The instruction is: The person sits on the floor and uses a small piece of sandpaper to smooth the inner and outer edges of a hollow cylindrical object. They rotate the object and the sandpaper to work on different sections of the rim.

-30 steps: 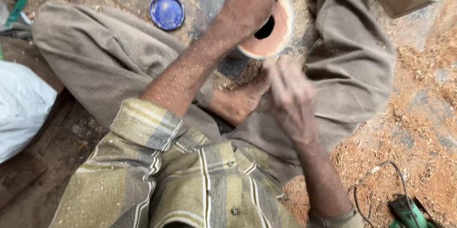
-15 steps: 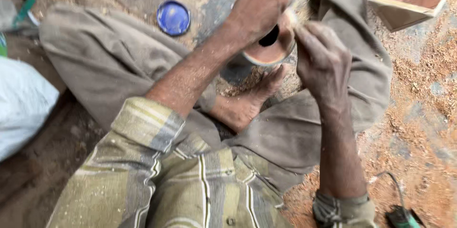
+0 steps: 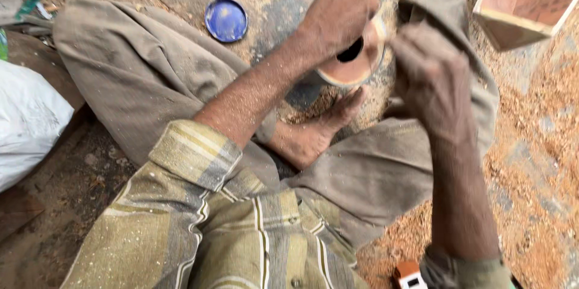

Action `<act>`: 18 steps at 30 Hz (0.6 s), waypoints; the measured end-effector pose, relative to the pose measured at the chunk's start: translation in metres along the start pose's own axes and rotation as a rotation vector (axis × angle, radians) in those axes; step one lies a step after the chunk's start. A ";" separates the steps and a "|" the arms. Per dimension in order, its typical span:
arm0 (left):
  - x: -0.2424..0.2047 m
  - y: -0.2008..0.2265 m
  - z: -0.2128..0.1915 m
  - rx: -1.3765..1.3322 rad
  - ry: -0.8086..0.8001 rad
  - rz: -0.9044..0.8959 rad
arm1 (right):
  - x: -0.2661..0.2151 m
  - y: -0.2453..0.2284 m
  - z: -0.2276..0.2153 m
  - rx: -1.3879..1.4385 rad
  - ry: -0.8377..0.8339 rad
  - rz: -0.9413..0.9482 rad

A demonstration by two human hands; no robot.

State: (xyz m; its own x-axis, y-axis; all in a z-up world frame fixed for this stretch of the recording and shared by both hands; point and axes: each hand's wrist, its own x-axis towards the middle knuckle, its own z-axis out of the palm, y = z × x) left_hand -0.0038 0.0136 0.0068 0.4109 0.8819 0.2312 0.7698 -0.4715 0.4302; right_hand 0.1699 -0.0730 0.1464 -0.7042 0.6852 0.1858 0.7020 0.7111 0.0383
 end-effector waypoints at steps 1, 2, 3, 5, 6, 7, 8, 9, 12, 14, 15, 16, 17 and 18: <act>-0.003 0.002 0.004 0.043 0.089 0.054 | 0.004 0.000 0.002 -0.002 0.019 -0.002; -0.006 0.003 0.008 0.086 0.179 0.108 | 0.004 -0.001 0.003 -0.004 0.038 -0.005; -0.007 0.003 0.011 0.135 0.269 0.161 | 0.003 -0.005 0.004 0.017 0.001 -0.023; -0.009 0.004 0.013 0.056 0.151 0.098 | 0.001 -0.009 0.004 0.048 -0.058 -0.063; -0.007 0.002 0.010 0.021 0.098 0.070 | 0.001 -0.011 0.003 0.039 -0.062 -0.053; -0.006 0.002 0.006 0.019 0.136 0.074 | -0.001 -0.010 -0.001 0.022 -0.057 -0.056; -0.006 0.003 0.002 0.017 0.173 0.078 | -0.003 -0.010 -0.006 0.005 -0.052 -0.059; -0.004 0.001 -0.003 0.017 0.205 0.091 | -0.002 -0.006 -0.006 0.016 -0.034 -0.045; -0.002 0.005 -0.001 0.021 0.127 0.053 | -0.010 0.010 0.002 0.030 0.020 -0.034; 0.000 0.003 0.006 -0.011 0.001 0.037 | -0.013 0.017 0.022 0.019 0.084 -0.094; -0.002 -0.001 0.009 -0.019 -0.068 0.032 | -0.015 0.019 0.031 0.042 0.063 -0.098; -0.005 -0.002 0.011 0.026 -0.020 0.054 | -0.019 0.019 0.038 0.066 0.042 -0.102; -0.003 -0.003 0.013 0.074 0.049 0.075 | -0.021 0.025 0.040 0.073 0.028 -0.121; -0.003 -0.002 0.013 0.123 0.119 0.097 | -0.024 0.029 0.038 0.045 0.000 -0.127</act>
State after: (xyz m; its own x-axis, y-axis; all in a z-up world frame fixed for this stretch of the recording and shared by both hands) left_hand 0.0000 0.0121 -0.0054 0.4307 0.8227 0.3710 0.7866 -0.5437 0.2926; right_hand 0.2031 -0.0629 0.1061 -0.7874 0.5889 0.1821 0.6014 0.7988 0.0172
